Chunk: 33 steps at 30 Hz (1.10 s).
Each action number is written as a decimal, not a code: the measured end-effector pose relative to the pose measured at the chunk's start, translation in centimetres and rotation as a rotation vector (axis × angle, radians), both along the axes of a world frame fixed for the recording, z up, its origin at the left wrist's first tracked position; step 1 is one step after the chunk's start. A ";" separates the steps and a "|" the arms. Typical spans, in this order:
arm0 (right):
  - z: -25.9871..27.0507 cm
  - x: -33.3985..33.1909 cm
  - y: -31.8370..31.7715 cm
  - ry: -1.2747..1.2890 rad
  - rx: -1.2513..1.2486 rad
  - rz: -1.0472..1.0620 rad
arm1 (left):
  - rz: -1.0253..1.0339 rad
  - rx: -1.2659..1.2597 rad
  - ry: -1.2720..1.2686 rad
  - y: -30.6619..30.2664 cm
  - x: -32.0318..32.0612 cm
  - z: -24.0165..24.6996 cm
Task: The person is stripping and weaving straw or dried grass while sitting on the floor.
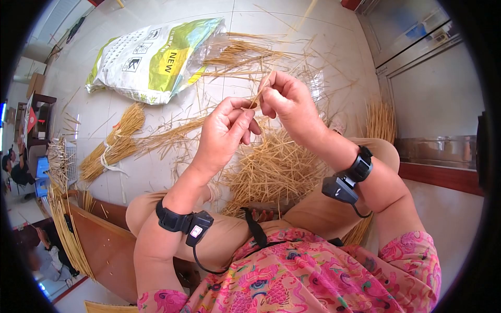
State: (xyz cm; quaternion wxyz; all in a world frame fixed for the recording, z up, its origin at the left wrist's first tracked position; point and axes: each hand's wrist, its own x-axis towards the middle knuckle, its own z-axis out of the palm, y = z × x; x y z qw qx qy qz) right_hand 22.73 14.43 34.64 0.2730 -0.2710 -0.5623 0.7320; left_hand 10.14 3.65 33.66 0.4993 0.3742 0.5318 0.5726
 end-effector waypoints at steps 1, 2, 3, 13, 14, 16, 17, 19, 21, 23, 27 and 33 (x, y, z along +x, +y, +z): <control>0.0 0.0 0.2 -0.001 -0.002 -0.006 | -0.004 -0.002 0.029 0.0 -0.1 -0.1; 0.0 0.0 0.3 -0.003 -0.003 -0.012 | -0.007 -0.005 0.057 0.0 -0.2 -0.4; 0.0 0.0 0.2 0.002 -0.040 -0.018 | -0.010 -0.007 0.086 0.0 -0.3 -0.5; -0.9 0.0 -0.5 -0.085 -0.073 0.069 | 0.101 0.044 0.072 0.4 -0.8 -0.6; -0.5 0.0 -0.6 -0.133 -0.008 0.094 | 0.131 0.052 0.069 0.4 -0.9 -0.6; 0.3 0.2 -0.4 -0.259 0.054 0.204 | 0.188 0.055 0.031 0.5 -1.3 -0.7; 0.7 0.4 -0.3 -0.322 0.084 0.259 | 0.215 0.050 -0.006 0.7 -1.5 -0.8; 1.5 0.6 0.1 -0.538 0.248 0.481 | 0.237 0.059 -0.047 0.8 -1.8 -0.8; 1.0 0.7 0.3 -0.658 0.417 0.550 | 0.196 0.064 -0.040 0.7 -1.9 -0.7; 0.6 0.7 0.3 -0.559 0.453 0.364 | 0.164 0.060 -0.025 0.6 -1.7 -0.5; 0.2 0.2 0.0 -0.227 0.208 0.171 | 0.147 0.075 0.035 0.5 -1.1 -0.2; 0.3 0.1 -0.2 -0.006 0.065 0.065 | 0.060 0.047 0.170 0.1 -0.8 -0.3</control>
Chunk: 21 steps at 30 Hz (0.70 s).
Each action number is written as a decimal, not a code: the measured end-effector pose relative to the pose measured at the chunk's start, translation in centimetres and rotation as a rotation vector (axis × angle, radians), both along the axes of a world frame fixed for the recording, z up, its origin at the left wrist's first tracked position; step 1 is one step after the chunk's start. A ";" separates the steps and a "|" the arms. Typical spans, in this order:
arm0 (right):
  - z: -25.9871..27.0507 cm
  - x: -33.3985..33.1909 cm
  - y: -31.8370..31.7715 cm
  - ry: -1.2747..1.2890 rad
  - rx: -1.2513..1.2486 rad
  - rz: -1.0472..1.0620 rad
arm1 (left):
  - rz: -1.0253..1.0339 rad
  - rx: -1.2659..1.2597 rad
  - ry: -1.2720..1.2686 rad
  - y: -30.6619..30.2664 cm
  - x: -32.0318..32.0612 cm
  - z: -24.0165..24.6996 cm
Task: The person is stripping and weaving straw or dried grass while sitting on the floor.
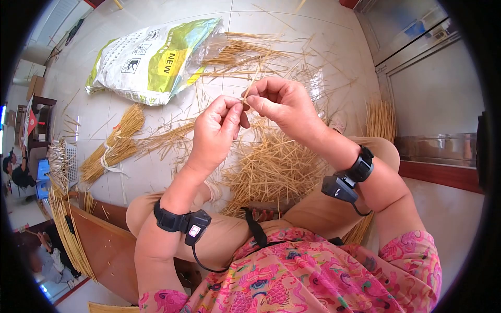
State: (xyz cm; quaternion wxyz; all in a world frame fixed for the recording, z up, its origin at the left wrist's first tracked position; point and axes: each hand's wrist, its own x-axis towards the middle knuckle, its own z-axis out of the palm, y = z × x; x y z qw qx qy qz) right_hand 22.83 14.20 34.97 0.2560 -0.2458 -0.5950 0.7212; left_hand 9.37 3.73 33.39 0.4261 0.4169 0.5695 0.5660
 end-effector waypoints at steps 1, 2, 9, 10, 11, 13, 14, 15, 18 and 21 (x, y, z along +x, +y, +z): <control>0.0 0.1 0.1 0.005 -0.013 0.009 | -0.013 -0.004 0.009 -0.1 0.1 0.0; -0.1 0.1 0.1 -0.008 0.020 0.001 | -0.012 -0.004 0.025 -0.1 0.1 0.0; -0.1 0.1 -0.2 0.010 0.004 -0.006 | -0.040 0.002 0.064 -0.1 0.3 -0.2; 0.0 0.1 -0.2 0.020 -0.016 -0.003 | -0.052 -0.004 0.051 -0.1 0.2 -0.2; 0.0 0.1 -0.2 0.010 -0.025 0.001 | -0.057 -0.003 0.043 -0.1 0.3 -0.2; 0.0 0.1 -0.1 -0.011 -0.042 0.010 | -0.066 -0.001 0.025 -0.2 0.3 -0.2; -0.2 0.2 -0.1 0.000 -0.099 0.018 | -0.070 0.006 0.025 -0.2 0.3 -0.3; -0.6 0.2 0.0 0.011 -0.155 0.026 | -0.073 0.012 0.024 -0.1 0.3 -0.4; -0.9 0.1 -0.1 0.041 -0.319 0.063 | -0.090 0.004 0.016 -0.1 0.3 -0.1; -0.8 0.0 -0.3 0.054 -0.487 0.096 | -0.125 -0.002 -0.044 -0.1 0.2 0.0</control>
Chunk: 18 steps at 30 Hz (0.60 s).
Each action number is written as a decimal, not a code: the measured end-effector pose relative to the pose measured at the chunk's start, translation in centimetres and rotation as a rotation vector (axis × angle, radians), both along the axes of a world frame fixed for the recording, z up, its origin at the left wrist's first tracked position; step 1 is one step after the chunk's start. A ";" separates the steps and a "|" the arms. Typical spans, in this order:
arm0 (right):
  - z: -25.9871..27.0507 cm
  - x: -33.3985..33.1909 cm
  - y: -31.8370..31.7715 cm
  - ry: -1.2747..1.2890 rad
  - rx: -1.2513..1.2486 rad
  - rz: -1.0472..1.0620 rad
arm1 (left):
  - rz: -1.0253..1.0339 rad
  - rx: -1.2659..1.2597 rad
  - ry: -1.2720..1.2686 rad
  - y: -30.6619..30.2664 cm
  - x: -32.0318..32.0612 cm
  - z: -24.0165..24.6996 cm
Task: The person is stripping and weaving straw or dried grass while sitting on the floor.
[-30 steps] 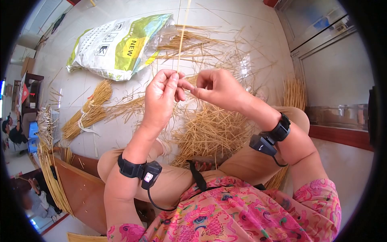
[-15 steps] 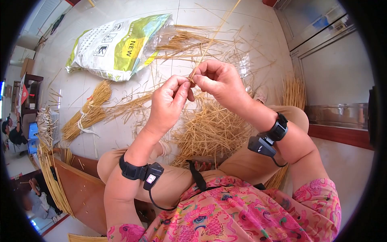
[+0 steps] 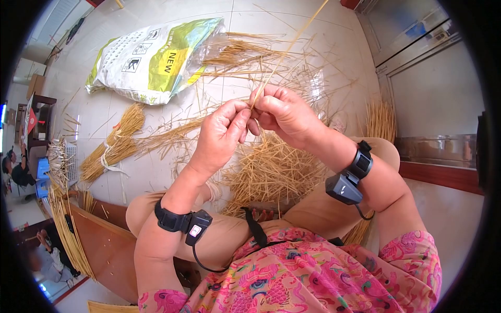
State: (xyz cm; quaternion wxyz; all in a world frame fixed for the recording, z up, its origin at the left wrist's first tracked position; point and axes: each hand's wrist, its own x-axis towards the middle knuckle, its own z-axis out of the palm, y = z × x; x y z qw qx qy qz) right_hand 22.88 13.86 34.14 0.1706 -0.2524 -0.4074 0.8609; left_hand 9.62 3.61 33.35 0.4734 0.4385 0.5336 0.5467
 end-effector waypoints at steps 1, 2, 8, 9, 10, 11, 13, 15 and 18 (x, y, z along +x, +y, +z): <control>0.0 0.0 -0.1 0.002 -0.058 0.011 | -0.013 -0.002 -0.028 0.0 0.0 0.0; 0.0 0.0 -0.1 0.001 -0.078 0.032 | -0.024 -0.011 -0.052 0.0 -0.1 0.0; 0.3 0.1 0.3 -0.063 -0.020 0.017 | -0.013 -0.019 -0.059 0.0 -0.4 0.1; 0.4 0.1 0.2 -0.071 -0.010 -0.020 | 0.013 -0.022 -0.029 -0.1 -0.2 0.3; 0.5 0.0 0.1 -0.080 0.001 -0.058 | 0.039 -0.024 0.001 0.0 -0.1 0.5; 0.5 0.0 0.1 -0.082 0.010 -0.068 | 0.065 -0.012 0.036 0.0 0.0 0.3; 0.3 0.0 0.0 -0.085 0.026 -0.088 | 0.117 0.011 0.107 0.0 0.1 -0.2; 0.0 0.0 0.1 -0.067 0.057 -0.083 | 0.128 0.015 0.121 0.0 0.0 -0.3; 0.3 0.1 0.0 -0.069 0.142 -0.077 | 0.135 0.011 0.141 -0.1 -0.1 -0.4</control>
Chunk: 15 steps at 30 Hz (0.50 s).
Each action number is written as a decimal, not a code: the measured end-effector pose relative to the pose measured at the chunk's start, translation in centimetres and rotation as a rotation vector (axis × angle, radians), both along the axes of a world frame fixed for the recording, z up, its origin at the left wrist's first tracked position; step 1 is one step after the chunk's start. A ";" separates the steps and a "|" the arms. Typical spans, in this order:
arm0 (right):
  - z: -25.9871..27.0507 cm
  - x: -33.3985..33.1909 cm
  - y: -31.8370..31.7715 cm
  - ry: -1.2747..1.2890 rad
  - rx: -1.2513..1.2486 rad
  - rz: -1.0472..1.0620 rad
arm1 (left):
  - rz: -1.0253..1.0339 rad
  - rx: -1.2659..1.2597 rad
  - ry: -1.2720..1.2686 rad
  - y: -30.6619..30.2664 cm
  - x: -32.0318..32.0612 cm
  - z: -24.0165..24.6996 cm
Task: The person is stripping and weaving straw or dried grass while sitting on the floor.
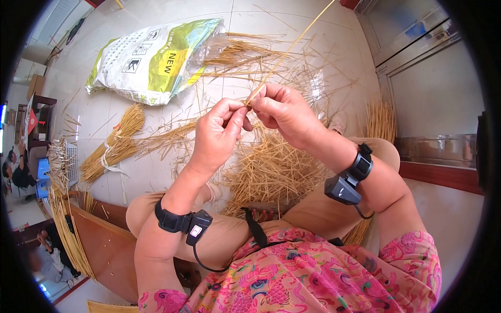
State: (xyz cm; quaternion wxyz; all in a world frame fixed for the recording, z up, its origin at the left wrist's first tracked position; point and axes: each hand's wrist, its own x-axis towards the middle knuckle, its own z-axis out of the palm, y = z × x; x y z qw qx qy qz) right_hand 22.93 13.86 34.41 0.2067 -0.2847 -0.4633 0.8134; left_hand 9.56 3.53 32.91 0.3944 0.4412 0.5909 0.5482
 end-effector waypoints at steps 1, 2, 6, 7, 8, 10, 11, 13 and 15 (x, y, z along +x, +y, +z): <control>0.1 0.0 -0.1 -0.008 0.034 0.003 | 0.002 -0.003 0.006 0.0 0.0 0.0; 0.1 0.0 -0.2 -0.015 0.056 -0.004 | -0.002 -0.005 0.014 -0.1 0.0 0.0; -0.3 0.0 -0.3 -0.017 0.103 0.004 | -0.007 0.019 0.099 -0.1 0.2 0.1; -0.5 0.0 -0.2 -0.011 0.104 0.015 | -0.006 0.033 0.133 -0.2 0.2 0.1; -0.6 0.0 -0.2 0.008 0.057 0.010 | -0.005 0.049 0.163 -0.2 0.3 0.2; -0.8 -0.1 -0.1 0.046 -0.038 0.002 | -0.003 0.081 0.222 -0.2 0.4 0.3; -0.8 0.0 -0.1 0.040 -0.063 0.011 | -0.015 0.070 0.183 -0.2 0.3 0.2; -0.7 0.1 0.1 0.027 -0.114 0.030 | -0.038 0.049 0.105 -0.3 0.2 0.0; -0.8 0.1 0.2 0.049 -0.134 0.055 | -0.087 0.003 -0.049 -0.2 0.0 0.2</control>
